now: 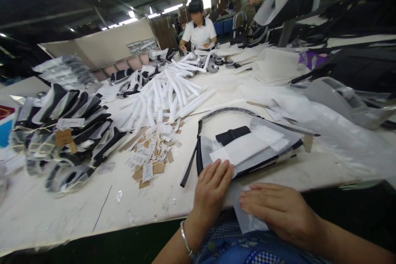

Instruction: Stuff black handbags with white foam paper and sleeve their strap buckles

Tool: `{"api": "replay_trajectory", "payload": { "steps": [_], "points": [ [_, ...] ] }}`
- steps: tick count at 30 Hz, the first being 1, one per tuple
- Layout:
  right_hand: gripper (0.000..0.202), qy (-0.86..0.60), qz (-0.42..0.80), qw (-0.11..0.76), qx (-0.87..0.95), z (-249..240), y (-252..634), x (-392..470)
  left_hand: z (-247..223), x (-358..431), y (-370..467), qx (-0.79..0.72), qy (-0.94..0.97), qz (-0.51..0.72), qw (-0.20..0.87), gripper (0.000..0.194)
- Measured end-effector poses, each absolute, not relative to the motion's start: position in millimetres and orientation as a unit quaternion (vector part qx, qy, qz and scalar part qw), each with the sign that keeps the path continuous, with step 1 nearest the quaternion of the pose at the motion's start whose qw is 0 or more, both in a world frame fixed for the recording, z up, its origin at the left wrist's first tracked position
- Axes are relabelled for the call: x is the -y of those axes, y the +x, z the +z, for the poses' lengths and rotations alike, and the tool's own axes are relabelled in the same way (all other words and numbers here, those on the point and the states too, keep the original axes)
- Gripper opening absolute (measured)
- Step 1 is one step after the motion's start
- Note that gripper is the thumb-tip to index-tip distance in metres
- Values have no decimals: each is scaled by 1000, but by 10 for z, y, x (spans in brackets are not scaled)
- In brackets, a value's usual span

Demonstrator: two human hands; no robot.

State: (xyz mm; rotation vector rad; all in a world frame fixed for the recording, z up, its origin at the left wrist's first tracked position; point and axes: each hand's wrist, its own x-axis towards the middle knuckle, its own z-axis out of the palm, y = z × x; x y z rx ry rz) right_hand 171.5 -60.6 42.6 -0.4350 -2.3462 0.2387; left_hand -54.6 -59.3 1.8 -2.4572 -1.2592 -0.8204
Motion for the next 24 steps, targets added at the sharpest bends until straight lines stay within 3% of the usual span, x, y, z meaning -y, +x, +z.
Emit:
{"api": "replay_trajectory", "payload": {
  "steps": [4, 12, 17, 24],
  "points": [
    [31, -164, 67, 350, 920, 545, 1641, 444, -20, 635, -546, 453, -837, -278, 126, 45],
    [33, -199, 25, 347, 916, 651, 1533, 206, -31, 625, -504, 420, -811, -381, 144, 31],
    [32, -260, 72, 351, 897, 762, 1348, 28, -17, 654, -484, 424, -798, -408, 133, 28],
    [28, -361, 161, 296, 869, 503, 1253, -157, -51, 705, -509, 427, -801, -395, 143, 36]
  ]
}}
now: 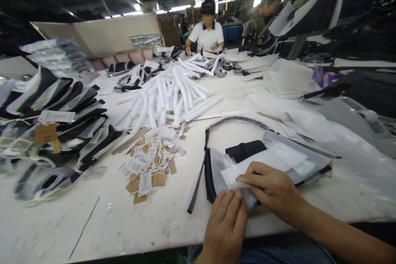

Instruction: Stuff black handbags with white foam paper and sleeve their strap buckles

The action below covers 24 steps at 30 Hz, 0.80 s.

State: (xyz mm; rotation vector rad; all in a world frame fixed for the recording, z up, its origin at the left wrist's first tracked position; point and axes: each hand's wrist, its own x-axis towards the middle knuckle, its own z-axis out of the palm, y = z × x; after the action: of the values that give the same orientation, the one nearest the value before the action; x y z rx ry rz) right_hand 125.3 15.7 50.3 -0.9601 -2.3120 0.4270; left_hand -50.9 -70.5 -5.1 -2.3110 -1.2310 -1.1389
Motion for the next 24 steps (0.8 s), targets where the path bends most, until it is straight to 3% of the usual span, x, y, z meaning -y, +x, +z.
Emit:
{"api": "replay_trajectory", "payload": {
  "steps": [8, 16, 24],
  "points": [
    [18, -463, 161, 258, 833, 473, 1164, -189, 8, 722, -561, 431, -790, -427, 89, 31],
    [11, -509, 118, 161, 837, 539, 1080, -289, 49, 690, -523, 446, -774, -446, 64, 29],
    [12, -528, 135, 82, 835, 652, 1009, -346, 126, 653, -496, 478, -795, -367, 74, 36]
  ]
}}
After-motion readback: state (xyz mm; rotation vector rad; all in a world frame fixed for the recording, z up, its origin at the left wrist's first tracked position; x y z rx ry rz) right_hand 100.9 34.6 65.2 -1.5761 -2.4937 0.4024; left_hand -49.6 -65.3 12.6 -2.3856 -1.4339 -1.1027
